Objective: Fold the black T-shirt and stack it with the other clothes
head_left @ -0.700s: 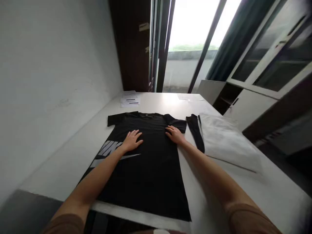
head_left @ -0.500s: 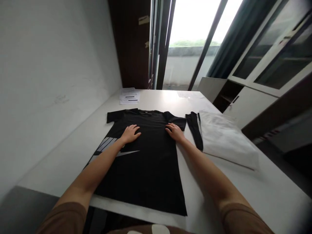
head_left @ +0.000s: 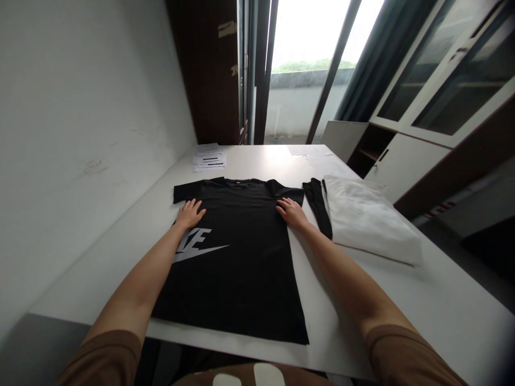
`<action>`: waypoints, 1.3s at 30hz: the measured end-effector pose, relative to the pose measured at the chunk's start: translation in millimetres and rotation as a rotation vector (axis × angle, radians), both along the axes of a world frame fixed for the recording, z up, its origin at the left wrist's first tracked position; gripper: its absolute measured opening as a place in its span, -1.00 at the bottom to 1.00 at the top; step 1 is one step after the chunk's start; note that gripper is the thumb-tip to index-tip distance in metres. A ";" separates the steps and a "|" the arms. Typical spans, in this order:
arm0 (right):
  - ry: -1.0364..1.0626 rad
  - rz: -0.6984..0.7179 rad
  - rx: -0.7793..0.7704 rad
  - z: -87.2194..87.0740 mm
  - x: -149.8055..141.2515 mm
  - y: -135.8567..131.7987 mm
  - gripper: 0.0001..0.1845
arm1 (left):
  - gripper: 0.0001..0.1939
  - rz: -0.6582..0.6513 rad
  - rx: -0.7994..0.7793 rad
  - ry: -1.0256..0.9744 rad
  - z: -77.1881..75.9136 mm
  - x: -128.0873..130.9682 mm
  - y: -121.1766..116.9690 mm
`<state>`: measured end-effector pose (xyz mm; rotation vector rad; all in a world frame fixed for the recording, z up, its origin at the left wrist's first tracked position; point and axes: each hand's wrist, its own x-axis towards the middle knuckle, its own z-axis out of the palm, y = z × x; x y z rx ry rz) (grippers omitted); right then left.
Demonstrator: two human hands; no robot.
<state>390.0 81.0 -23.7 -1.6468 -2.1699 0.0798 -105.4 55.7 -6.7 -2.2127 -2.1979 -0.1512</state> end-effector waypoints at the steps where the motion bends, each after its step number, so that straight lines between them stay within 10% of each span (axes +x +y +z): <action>1: -0.001 -0.008 0.003 0.1 0.1 -0.9 -0.47 | -0.28 0.007 -0.004 -0.005 0.5 -0.5 0.3; 19: -0.036 -0.063 0.028 10.1 -2.4 -19.7 -0.52 | -0.36 -0.228 0.026 -0.098 17.0 99.3 -27.2; 39: -0.006 -0.050 0.064 15.8 -4.0 -16.0 -0.58 | -0.59 -0.233 0.159 -0.259 21.7 107.0 -45.3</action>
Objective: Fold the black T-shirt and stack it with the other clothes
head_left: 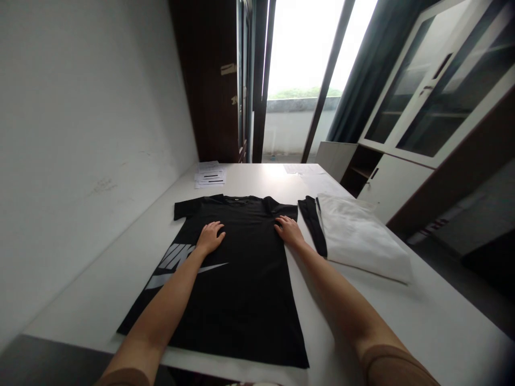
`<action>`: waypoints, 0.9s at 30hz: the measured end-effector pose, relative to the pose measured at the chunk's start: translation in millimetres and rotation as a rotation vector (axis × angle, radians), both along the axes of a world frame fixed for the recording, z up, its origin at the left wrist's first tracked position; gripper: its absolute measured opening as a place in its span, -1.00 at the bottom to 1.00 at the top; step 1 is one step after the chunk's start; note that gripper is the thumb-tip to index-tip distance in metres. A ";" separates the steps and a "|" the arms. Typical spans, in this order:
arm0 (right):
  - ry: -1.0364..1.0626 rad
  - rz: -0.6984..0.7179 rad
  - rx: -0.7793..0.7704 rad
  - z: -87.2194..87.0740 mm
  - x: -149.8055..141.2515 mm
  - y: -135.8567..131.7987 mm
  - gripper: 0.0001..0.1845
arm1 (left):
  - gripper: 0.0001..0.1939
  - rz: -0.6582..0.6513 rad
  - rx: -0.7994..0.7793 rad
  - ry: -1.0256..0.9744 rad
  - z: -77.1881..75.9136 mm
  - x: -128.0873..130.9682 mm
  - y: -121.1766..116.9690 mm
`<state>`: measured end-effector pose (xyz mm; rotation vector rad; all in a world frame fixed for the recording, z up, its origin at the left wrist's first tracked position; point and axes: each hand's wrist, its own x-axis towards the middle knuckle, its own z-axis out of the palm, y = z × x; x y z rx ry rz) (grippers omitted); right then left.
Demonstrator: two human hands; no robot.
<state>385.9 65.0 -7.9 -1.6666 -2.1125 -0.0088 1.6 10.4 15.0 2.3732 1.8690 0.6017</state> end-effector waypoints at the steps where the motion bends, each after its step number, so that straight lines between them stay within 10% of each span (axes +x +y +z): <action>1: 0.001 0.001 -0.001 -0.5 -0.2 1.8 -0.58 | -0.62 -0.021 0.009 -0.013 0.4 -0.2 -2.6; 18: 0.058 0.045 0.001 -10.6 12.2 -24.6 -0.51 | -0.69 -0.167 -0.021 -0.106 7.0 9.1 -50.1; 27: 0.113 -0.043 0.059 -12.2 12.4 -25.2 -0.53 | -0.62 -0.296 -0.116 0.052 23.4 -3.7 20.9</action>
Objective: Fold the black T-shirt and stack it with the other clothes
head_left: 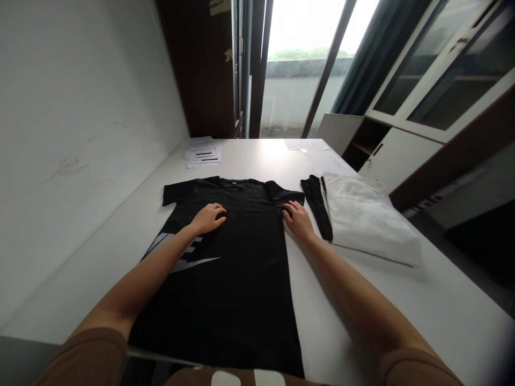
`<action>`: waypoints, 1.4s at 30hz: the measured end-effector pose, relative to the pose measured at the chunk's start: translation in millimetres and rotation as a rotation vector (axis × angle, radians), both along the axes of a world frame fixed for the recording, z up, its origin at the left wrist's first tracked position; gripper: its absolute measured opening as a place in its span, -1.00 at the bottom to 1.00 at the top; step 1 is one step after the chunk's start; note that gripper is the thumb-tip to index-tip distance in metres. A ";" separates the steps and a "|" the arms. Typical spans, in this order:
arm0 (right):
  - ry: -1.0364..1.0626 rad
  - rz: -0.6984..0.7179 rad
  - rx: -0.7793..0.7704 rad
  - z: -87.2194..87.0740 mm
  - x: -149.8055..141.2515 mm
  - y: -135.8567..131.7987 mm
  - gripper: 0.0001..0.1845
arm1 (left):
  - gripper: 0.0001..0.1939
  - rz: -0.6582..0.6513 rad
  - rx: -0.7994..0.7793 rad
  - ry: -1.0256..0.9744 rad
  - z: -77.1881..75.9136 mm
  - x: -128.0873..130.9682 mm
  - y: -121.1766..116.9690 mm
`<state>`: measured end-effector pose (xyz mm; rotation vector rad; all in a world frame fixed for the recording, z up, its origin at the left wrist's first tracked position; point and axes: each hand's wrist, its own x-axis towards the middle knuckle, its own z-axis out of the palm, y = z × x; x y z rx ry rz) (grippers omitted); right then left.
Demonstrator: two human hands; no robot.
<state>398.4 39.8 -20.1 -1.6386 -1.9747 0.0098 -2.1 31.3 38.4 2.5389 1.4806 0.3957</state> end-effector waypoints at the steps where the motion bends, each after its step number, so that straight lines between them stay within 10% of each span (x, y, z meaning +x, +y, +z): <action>1: 0.002 -0.001 0.001 0.0 0.4 -0.1 -0.53 | -0.61 0.003 0.003 0.009 -0.6 -0.7 8.6; 10: -0.079 0.019 -0.039 4.1 -7.5 -1.1 -0.54 | -0.47 0.048 0.109 0.030 -26.3 8.3 19.2; 29: -0.056 0.147 -0.049 18.2 -16.8 1.6 -0.57 | -0.37 0.085 0.012 0.091 -26.8 38.0 47.1; 42: -0.188 -0.014 -0.267 1.4 -7.2 13.9 -0.19 | -0.36 0.118 0.002 0.102 -34.7 1.9 34.9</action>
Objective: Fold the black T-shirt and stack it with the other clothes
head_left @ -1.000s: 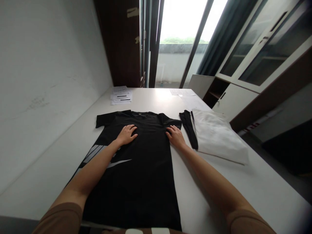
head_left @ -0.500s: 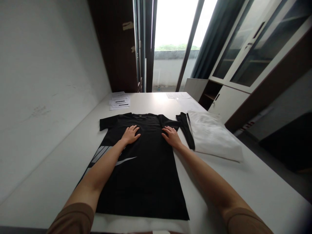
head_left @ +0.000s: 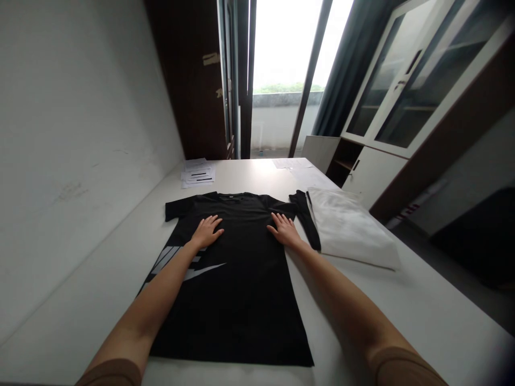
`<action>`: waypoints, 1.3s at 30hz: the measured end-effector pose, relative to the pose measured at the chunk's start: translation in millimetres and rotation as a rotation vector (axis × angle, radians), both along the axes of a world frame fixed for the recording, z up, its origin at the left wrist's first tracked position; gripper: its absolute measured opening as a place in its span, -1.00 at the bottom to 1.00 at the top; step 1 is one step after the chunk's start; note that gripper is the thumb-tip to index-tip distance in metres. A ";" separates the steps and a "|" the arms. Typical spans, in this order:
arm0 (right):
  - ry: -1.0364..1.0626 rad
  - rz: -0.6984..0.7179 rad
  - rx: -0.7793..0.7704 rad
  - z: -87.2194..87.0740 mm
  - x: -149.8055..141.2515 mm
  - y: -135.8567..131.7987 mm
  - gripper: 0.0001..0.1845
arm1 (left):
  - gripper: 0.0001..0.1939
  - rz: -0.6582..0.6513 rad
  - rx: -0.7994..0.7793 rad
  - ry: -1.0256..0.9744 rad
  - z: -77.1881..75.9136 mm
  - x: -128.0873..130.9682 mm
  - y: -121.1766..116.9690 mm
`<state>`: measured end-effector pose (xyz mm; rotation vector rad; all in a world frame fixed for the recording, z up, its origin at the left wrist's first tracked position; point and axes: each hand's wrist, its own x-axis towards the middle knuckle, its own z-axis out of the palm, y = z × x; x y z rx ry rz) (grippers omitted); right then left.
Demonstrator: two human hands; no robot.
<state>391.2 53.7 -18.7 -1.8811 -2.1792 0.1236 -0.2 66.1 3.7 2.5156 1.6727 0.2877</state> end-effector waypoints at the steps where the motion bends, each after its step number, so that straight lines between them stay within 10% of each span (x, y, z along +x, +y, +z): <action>1: -0.009 -0.015 -0.010 0.5 2.3 1.9 -0.18 | -0.36 0.009 -0.005 -0.009 -0.5 -1.5 2.4; 22: 0.118 0.059 0.209 10.8 15.7 1.4 -0.45 | -0.37 0.192 -0.059 0.084 5.9 12.5 10.9; 39: 0.059 0.033 0.076 7.9 13.4 4.4 -0.45 | -0.41 -0.438 -0.033 -0.036 24.6 142.4 -128.6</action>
